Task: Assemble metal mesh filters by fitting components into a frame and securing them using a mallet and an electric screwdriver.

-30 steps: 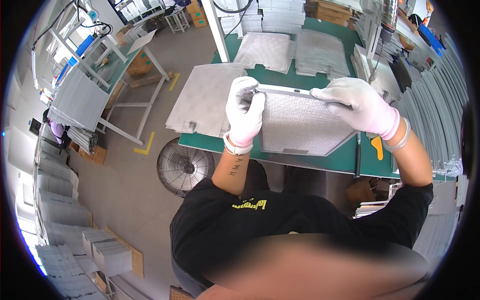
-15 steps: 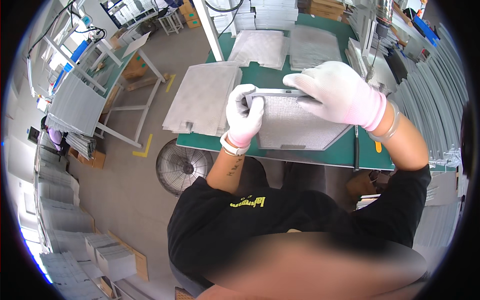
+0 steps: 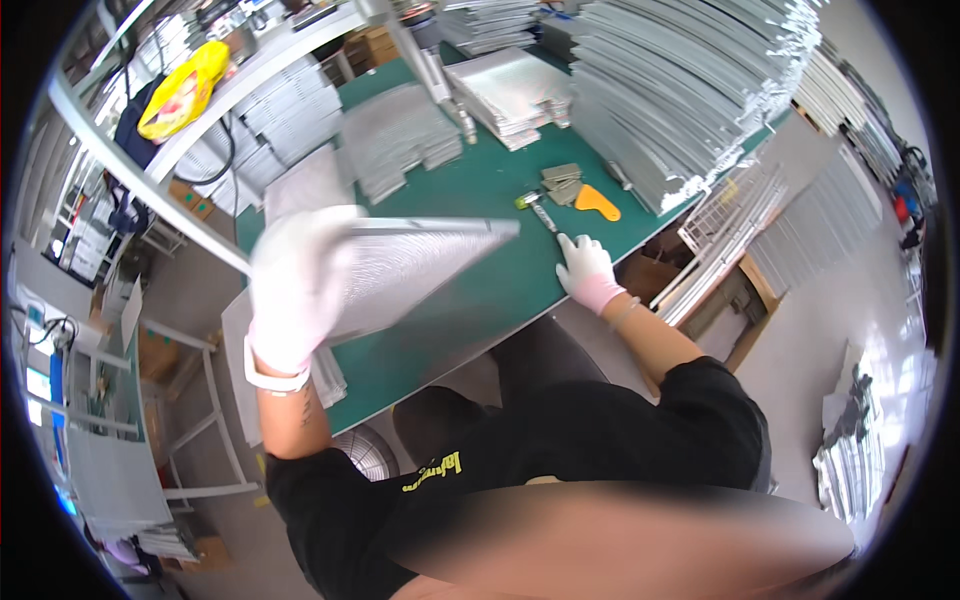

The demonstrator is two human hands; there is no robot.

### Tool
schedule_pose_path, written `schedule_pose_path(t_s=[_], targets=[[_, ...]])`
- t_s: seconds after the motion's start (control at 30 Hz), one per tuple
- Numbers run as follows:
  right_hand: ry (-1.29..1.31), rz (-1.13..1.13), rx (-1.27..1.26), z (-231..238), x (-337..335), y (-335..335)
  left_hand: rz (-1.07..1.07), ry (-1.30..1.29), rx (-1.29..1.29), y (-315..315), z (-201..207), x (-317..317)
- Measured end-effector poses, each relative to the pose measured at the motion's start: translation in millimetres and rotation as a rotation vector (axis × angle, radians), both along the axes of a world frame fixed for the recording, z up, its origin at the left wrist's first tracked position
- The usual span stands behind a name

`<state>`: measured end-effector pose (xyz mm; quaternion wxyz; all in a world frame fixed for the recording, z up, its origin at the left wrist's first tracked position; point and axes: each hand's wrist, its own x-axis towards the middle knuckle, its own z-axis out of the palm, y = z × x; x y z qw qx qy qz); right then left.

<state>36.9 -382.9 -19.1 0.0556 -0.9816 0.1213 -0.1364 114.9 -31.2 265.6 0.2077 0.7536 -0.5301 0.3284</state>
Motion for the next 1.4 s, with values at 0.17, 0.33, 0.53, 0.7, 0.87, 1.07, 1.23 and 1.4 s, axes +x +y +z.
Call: schedule_pose_path(t_s=[0.17, 0.33, 0.53, 0.7, 0.87, 1.07, 1.23, 1.4], targets=[[0.206, -0.094, 0.198, 14.7, 18.0, -9.7, -0.072, -0.267, 0.54, -101.8, -70.5, 19.1], [0.009, 0.137, 0.798, 36.1, -25.5, -46.4, 0.009, -0.12, 0.256, -113.4, -104.0, 22.3], [-0.204, 0.498, 0.515, 186.4, -73.6, -40.0, 0.211, -0.11, -0.099, -127.6, -131.4, 30.7], [-0.394, 0.527, 0.531, 239.7, -83.4, -33.1, 0.318, -0.116, -0.242, -136.3, -139.0, 30.2], [0.215, 0.556, -0.008, 248.8, -69.5, -14.0, 0.306, -0.095, -0.286, -139.3, -145.7, 31.2], [-0.335, 0.43, 0.458, 231.5, -72.5, -8.4, 0.304, -0.134, -0.345, -139.1, -147.3, 30.7], [0.03, 0.425, 0.358, 185.8, -54.4, -18.8, 0.3, -0.092, -0.325, -136.1, -145.2, 25.5], [0.202, 0.306, 0.239, 88.0, -9.2, -39.0, 0.276, -0.076, -0.386, -133.8, -138.3, 8.6]])
